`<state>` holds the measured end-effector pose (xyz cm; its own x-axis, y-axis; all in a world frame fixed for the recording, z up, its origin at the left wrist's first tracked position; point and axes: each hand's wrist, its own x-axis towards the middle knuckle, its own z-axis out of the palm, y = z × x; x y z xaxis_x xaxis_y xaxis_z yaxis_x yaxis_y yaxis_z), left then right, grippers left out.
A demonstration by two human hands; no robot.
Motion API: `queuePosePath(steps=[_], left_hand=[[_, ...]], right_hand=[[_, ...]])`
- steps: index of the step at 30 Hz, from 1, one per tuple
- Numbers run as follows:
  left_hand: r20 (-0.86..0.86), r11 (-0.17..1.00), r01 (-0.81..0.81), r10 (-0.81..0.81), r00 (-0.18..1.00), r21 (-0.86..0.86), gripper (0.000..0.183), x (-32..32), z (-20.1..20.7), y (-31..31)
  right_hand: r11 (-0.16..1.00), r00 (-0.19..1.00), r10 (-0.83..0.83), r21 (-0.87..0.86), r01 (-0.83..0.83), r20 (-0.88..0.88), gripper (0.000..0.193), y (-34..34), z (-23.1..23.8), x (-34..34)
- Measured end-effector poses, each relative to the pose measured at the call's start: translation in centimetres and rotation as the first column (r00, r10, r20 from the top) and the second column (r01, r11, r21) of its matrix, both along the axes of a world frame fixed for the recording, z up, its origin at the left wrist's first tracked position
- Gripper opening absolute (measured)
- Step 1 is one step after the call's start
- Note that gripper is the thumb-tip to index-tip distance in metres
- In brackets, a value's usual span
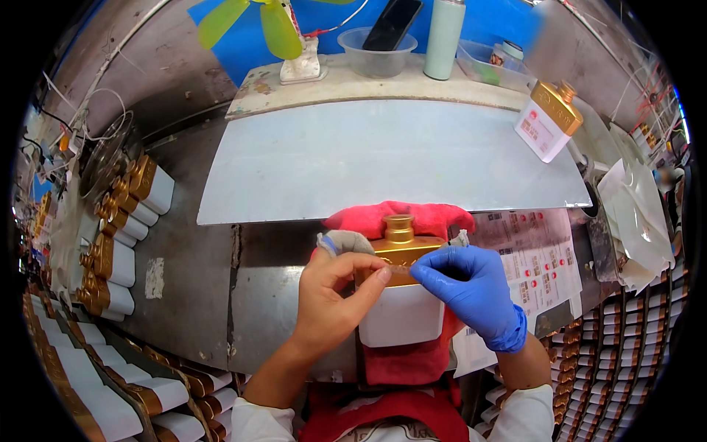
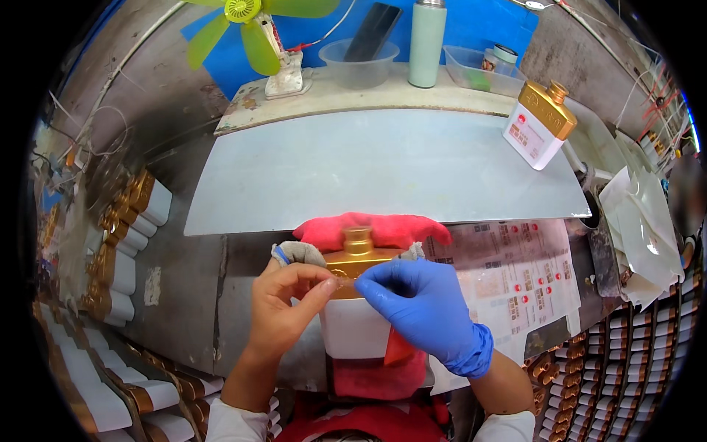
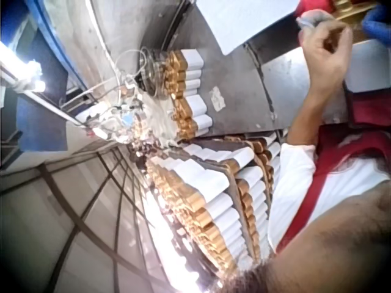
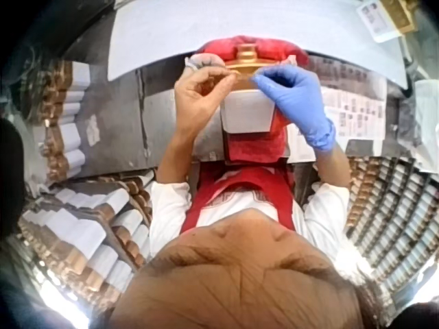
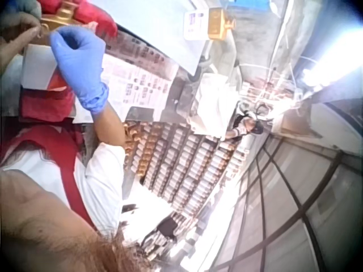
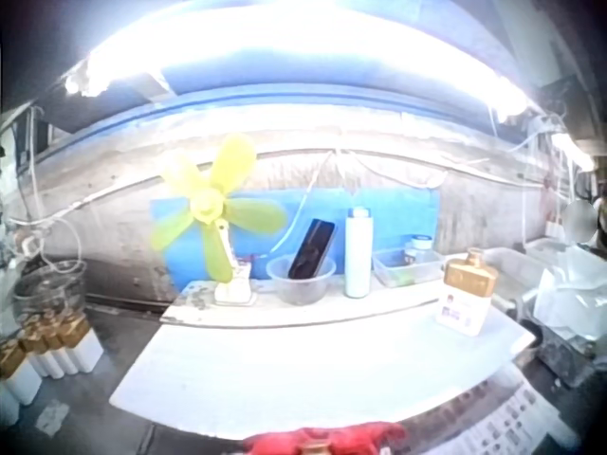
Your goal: The person applies labels to white and gold bottles using a red cloth for grip. They peel labels from a sheet, align them on the bottle body, and smooth them down with a tool. The person also wipes the bottle neck and cap area with the cloth.
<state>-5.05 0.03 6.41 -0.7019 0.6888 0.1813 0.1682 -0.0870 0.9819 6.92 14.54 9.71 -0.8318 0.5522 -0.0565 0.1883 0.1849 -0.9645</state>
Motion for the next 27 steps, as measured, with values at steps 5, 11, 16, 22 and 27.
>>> queuePosePath(steps=[5, 11, 16, 22, 27], left_hand=[[-0.132, 0.999, -0.024, 0.029, 0.991, 0.038, 0.009, -1.0, -0.7, 1.5], [-0.102, 0.998, -0.058, 0.061, 0.993, 0.027, 0.009, -1.6, -1.7, 2.4], [-0.016, 0.995, -0.098, 0.098, 0.995, -0.015, 0.009, -1.5, -1.4, 2.7], [-0.145, 0.987, -0.119, 0.103, 0.984, -0.104, 0.007, -1.9, -0.8, 2.8], [-0.206, 0.985, -0.141, 0.120, 0.971, -0.094, 0.006, -2.0, -0.9, 3.2]], right_hand=[[0.985, 0.999, -0.047, 0.167, 0.046, 0.007, 0.014, 0.7, -0.7, -0.9], [0.969, 0.997, -0.051, 0.245, 0.034, 0.060, 0.013, 1.8, -0.7, -1.8], [0.958, 0.998, -0.024, 0.286, 0.007, 0.055, 0.013, 2.5, -1.2, -2.4], [0.947, 0.998, -0.025, 0.320, 0.005, 0.059, 0.012, 2.8, -1.3, -2.8], [0.926, 0.997, -0.026, 0.377, -0.004, 0.073, 0.013, 3.0, -1.3, -3.0]])
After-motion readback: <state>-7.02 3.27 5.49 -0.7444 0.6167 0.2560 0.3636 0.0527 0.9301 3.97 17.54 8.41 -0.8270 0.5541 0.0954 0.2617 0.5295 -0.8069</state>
